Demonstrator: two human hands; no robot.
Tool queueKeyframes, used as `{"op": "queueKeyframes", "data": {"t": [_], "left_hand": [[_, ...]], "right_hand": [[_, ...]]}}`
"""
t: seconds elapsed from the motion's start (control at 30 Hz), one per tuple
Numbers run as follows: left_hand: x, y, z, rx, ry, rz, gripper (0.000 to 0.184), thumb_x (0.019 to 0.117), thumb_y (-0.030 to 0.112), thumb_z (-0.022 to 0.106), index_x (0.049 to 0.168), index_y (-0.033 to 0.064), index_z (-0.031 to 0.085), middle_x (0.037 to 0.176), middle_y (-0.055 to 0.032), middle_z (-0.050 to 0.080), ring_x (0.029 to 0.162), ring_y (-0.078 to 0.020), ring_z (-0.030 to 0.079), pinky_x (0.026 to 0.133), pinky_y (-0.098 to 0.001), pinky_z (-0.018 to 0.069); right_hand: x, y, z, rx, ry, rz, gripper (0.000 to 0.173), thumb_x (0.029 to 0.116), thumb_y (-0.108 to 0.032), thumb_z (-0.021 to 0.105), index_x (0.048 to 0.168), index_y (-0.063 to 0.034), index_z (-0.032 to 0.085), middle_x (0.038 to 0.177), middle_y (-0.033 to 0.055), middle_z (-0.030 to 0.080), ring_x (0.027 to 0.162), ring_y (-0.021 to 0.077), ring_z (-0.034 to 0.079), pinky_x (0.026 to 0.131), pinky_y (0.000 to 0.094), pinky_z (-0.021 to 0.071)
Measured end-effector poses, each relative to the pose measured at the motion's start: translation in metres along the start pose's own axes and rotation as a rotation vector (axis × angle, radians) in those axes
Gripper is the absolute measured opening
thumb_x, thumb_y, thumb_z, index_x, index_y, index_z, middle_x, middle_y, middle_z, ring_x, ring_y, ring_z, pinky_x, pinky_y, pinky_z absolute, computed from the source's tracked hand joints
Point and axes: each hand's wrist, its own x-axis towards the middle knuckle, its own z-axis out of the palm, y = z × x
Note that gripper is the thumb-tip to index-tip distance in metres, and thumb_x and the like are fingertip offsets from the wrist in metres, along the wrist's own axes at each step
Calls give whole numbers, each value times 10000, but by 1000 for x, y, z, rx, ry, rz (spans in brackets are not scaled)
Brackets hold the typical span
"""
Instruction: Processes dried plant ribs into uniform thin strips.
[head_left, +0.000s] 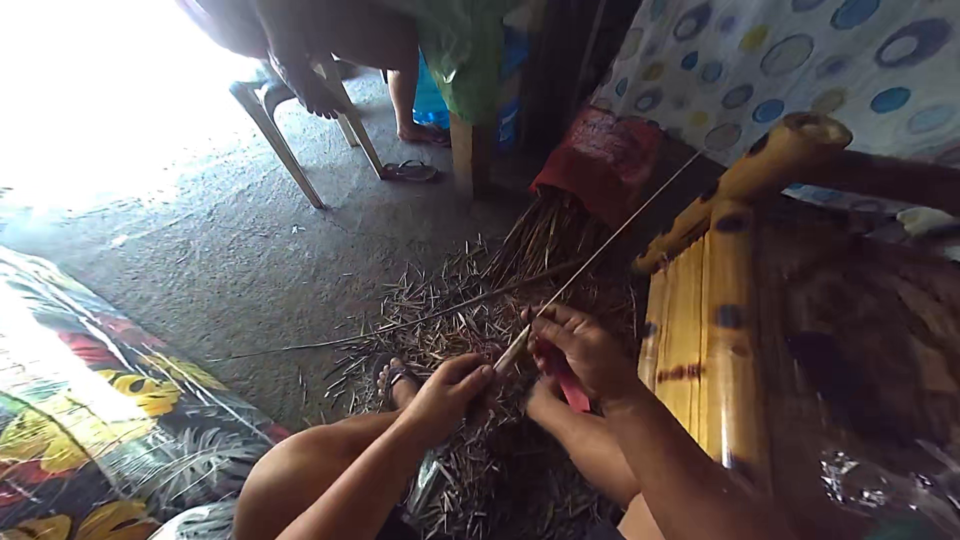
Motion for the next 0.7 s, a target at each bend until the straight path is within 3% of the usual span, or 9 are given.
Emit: {"op": "queueKeyframes", "data": {"t": [0.13, 0.33, 0.53, 0.7], "left_hand": [[0, -3, -3, -181, 14, 8, 227, 1088, 218, 434, 1043, 67, 597, 740, -7, 594, 536, -53, 526, 464, -181, 439], [-6, -2, -1, -357, -16, -36, 234, 1090, 221, 433, 996, 99, 610, 686, 39, 538, 497, -20, 472, 452, -163, 414], [-11, 6, 2, -412, -82, -62, 225, 1087, 222, 446, 969, 109, 600, 646, 55, 490, 461, -11, 434, 425, -152, 391], [-12, 4, 2, -394, -111, -51, 219, 1081, 223, 466, 971, 100, 610, 636, 50, 499, 458, -17, 447, 428, -160, 404]], "right_hand": [[-7, 10, 11, -33, -138, 77, 172, 1044, -150, 550, 1006, -20, 656, 748, 59, 689, 566, 116, 632, 514, 257, 549], [-14, 26, 22, -67, -433, 61, 174, 1031, -196, 602, 1010, -43, 683, 735, 19, 676, 574, 85, 613, 532, 244, 534], [-9, 18, 12, -101, -305, -150, 153, 1027, -147, 599, 974, -33, 687, 728, 24, 673, 557, 69, 596, 512, 228, 518], [-3, 11, 1, -69, -186, -172, 159, 1045, -121, 566, 982, -27, 678, 750, 41, 687, 570, 89, 615, 522, 239, 535]]}}
